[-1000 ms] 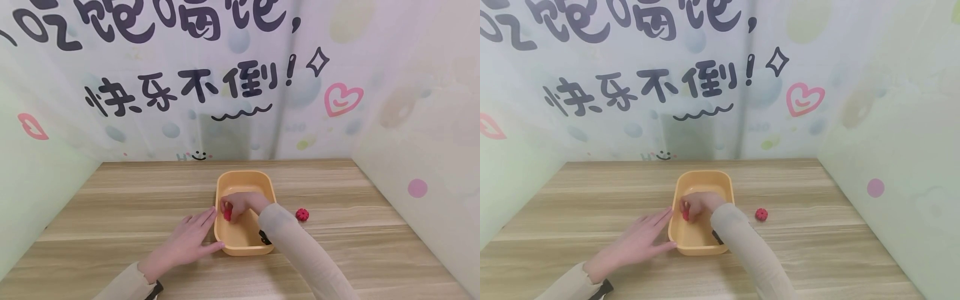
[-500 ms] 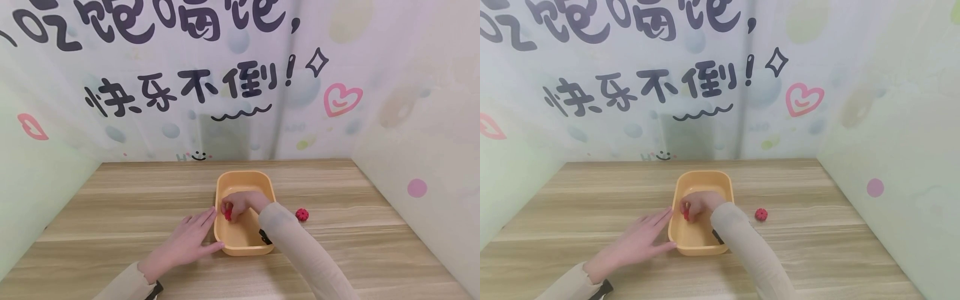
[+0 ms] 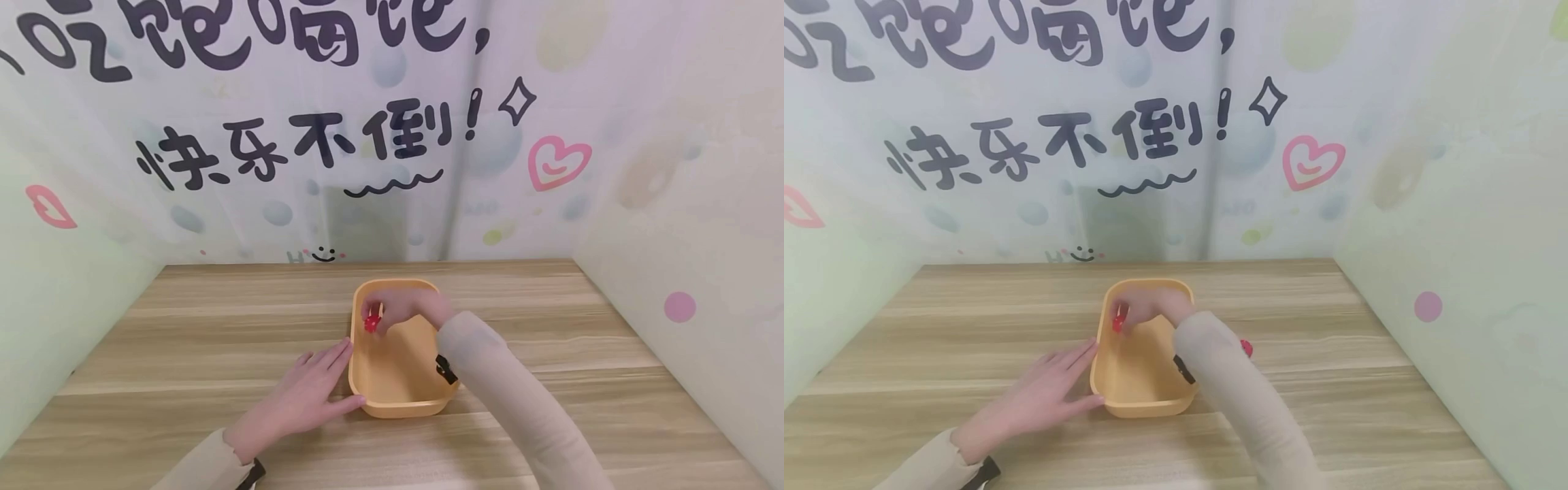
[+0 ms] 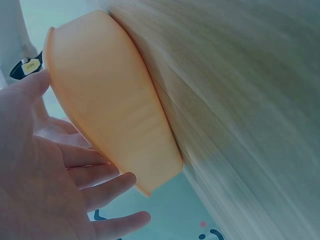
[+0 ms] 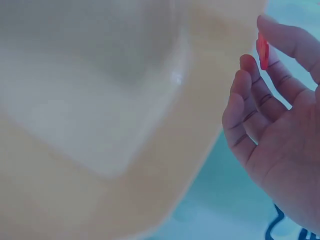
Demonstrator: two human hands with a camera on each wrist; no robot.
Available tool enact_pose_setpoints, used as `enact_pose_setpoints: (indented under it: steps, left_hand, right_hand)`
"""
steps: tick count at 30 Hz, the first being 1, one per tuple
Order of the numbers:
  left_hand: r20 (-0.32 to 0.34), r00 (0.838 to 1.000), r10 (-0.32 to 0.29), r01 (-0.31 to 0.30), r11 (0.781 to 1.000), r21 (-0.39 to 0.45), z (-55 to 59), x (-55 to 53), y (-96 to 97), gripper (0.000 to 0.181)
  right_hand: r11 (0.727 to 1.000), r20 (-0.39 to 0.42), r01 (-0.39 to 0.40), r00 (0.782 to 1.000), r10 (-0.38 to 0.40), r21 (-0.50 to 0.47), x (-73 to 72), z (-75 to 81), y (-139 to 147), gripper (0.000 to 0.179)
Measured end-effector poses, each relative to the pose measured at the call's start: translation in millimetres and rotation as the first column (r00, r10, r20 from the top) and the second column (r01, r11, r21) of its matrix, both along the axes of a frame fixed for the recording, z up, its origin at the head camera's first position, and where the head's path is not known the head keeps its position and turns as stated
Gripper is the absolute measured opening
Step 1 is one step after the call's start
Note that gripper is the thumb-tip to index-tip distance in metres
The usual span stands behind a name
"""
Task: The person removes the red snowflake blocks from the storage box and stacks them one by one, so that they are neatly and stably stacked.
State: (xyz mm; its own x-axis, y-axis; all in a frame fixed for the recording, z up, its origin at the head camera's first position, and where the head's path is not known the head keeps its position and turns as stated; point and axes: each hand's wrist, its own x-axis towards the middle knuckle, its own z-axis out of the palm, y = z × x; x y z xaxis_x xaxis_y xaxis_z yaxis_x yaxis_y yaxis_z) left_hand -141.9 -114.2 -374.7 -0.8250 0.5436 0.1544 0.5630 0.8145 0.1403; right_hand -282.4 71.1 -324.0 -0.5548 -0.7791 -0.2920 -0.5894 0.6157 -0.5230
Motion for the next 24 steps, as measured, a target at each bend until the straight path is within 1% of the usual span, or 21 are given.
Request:
enact_pose_setpoints:
  steps: [5, 7, 9, 12, 14, 16, 18, 24]
  left_hand:
    - [-0.016, 1.0, -0.009, 0.009, 1.0, -0.003, 0.1, -0.5, -0.4, 0.083]
    - [-0.013, 1.0, -0.008, 0.008, 1.0, -0.002, 0.3, -0.4, -0.2, 0.082]
    - [-0.008, 1.0, -0.005, 0.005, 1.0, -0.004, 0.2, -0.3, 0.0, 0.082]
    - [-0.003, 1.0, 0.001, -0.001, 1.0, -0.005, -0.2, 0.0, -0.2, 0.082]
    - [-0.004, 1.0, 0.002, -0.002, 1.0, -0.004, -0.4, 0.2, -0.6, 0.082]
    - [-0.004, 1.0, 0.002, -0.002, 1.0, -0.001, -0.6, 0.2, -0.9, 0.081]
    - [-0.003, 1.0, 0.001, -0.001, 1.0, 0.002, -0.8, 0.0, -1.0, 0.082]
    - [-0.012, 1.0, -0.002, 0.002, 1.0, 0.007, -1.9, -0.6, -1.1, 0.082]
  right_hand:
    - [0.999, -0.038, 0.03, 0.999, -0.031, -0.019, 5.5, 15.7, 9, 0.024]
    - [0.999, -0.048, 0.037, 0.998, -0.039, -0.029, 8.2, 18.9, 14, 0.025]
    - [0.999, -0.067, 0.026, 0.997, -0.028, -0.038, 10.5, 19.8, 19, 0.025]
    - [0.998, -0.118, -0.024, 0.993, 0.017, -0.061, 12.3, 17.6, 28, 0.023]
    - [0.994, -0.161, -0.072, 0.985, 0.057, -0.085, 12.7, 14.4, 34, 0.022]
    - [0.988, -0.189, -0.103, 0.979, 0.081, -0.111, 13.3, 11.6, 40, 0.022]
    - [0.984, -0.201, -0.115, 0.976, 0.087, -0.132, 14.0, 8.7, 46, 0.023]
    - [0.983, -0.21, -0.09, 0.976, 0.055, -0.159, 17.6, 2.6, 63, 0.027]
